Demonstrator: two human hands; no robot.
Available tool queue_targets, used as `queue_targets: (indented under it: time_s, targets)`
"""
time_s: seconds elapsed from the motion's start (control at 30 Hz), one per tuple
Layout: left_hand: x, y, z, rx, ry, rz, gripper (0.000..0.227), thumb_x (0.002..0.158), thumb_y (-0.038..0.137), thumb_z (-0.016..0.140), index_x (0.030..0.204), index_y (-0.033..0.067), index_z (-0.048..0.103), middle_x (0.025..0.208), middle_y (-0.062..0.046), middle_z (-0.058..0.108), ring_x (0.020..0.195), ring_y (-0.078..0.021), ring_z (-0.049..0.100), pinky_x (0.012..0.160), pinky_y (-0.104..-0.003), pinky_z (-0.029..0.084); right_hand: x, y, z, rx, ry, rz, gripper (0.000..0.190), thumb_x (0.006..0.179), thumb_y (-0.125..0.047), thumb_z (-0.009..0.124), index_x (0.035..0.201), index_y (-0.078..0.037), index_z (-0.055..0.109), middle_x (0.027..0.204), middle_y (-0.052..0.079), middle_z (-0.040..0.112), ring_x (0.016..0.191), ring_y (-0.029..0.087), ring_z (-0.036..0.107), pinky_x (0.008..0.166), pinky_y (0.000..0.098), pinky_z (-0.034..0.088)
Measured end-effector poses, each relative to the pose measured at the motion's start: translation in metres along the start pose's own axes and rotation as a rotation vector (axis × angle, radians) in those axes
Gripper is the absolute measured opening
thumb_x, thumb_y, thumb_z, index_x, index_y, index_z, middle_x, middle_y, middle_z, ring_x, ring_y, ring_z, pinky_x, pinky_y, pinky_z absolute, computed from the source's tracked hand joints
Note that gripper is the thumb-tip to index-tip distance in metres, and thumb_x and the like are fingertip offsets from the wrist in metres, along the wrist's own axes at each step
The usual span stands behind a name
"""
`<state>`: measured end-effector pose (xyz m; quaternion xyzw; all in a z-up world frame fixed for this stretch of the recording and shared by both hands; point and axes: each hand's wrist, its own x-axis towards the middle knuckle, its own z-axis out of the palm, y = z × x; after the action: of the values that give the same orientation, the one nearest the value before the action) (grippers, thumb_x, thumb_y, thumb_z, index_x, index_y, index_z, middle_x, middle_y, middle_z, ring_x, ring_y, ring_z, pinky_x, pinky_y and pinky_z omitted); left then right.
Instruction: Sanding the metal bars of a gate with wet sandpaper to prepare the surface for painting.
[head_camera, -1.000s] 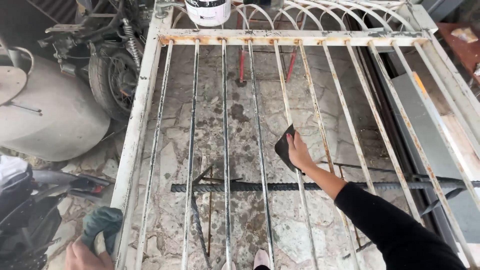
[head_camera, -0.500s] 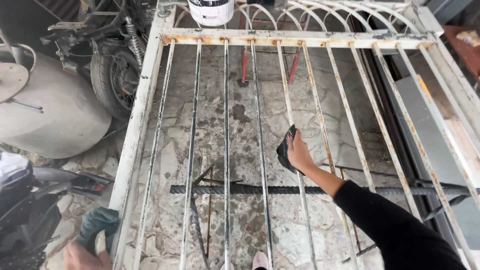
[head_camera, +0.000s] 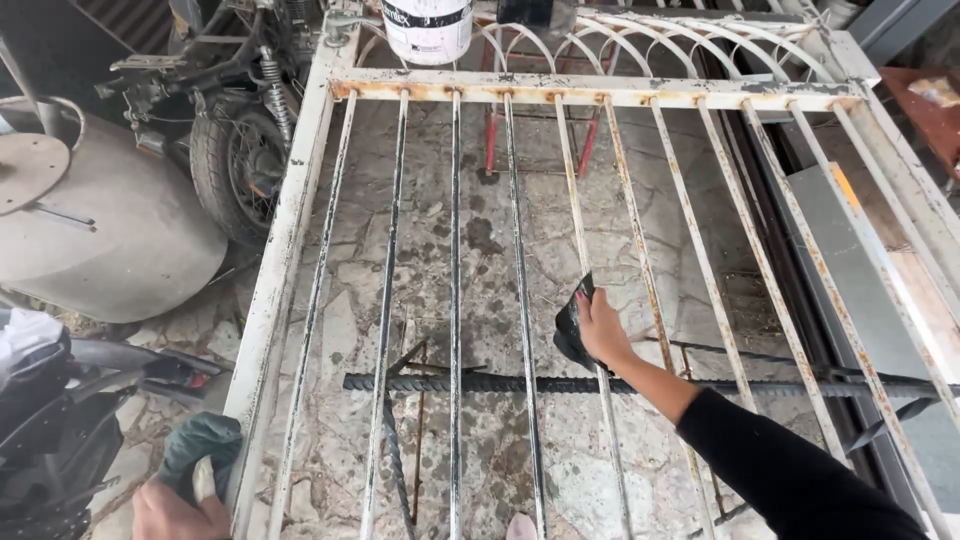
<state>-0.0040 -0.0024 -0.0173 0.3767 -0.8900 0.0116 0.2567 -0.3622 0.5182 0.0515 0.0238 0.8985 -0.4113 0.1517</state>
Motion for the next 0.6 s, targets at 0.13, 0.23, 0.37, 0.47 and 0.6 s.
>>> queue_targets:
  time_s: [0.13,0.23,0.37,0.47,0.6]
  targets:
    - [0.005,0.001,0.005,-0.038,0.153,0.066,0.051,0.117,0.042,0.068,0.112,-0.0082,0.063,0.095,-0.020,0.064,0.079,-0.0362,0.066,0.065,-0.042,0.053,0.092,-0.047,-0.008,-0.124,0.105,-0.068,0.037,0.114,-0.032,0.027,0.123,0.001,0.042,0.081,0.008,0.057,0.053,0.017,0.056,0.037,0.0242,0.047]
    - [-0.001,-0.004,0.004,0.061,0.088,0.001,0.057,0.118,0.052,0.058,0.101,-0.0024,0.053,0.091,-0.016,0.057,0.077,-0.0385,0.062,0.062,-0.047,0.043,0.166,-0.056,-0.014,-0.047,0.108,-0.080,0.036,0.113,-0.031,0.031,0.120,0.002,0.045,0.093,0.009,0.056,0.069,0.018,0.056,0.056,0.0296,0.050]
    - [-0.006,0.002,-0.004,0.194,0.000,-0.027,0.055,0.122,0.057,0.056,0.112,0.0030,0.060,0.096,-0.011,0.062,0.076,-0.0321,0.066,0.058,-0.043,0.047,0.136,-0.028,-0.010,-0.029,0.133,-0.122,0.035,0.111,-0.033,0.033,0.128,-0.003,0.040,0.095,0.017,0.058,0.070,0.031,0.062,0.055,0.0422,0.050]
    - [-0.001,0.005,-0.006,0.168,0.029,-0.016,0.058,0.127,0.058,0.053,0.110,0.0025,0.058,0.097,-0.011,0.062,0.076,-0.0301,0.065,0.058,-0.041,0.047,0.022,-0.043,-0.009,-0.083,0.022,-0.138,0.051,0.108,-0.024,0.034,0.148,-0.007,0.007,0.130,0.019,0.030,0.081,0.032,0.067,0.061,0.0365,0.060]
    - [-0.004,-0.004,0.007,0.087,0.082,0.037,0.053,0.123,0.050,0.062,0.108,-0.0011,0.057,0.095,-0.015,0.055,0.078,-0.0348,0.060,0.065,-0.042,0.045,0.012,-0.033,-0.008,-0.642,0.030,-0.430,0.091,0.094,0.008,0.047,0.160,-0.009,-0.014,0.161,0.006,-0.036,0.149,0.032,-0.025,0.123,0.0612,0.006]
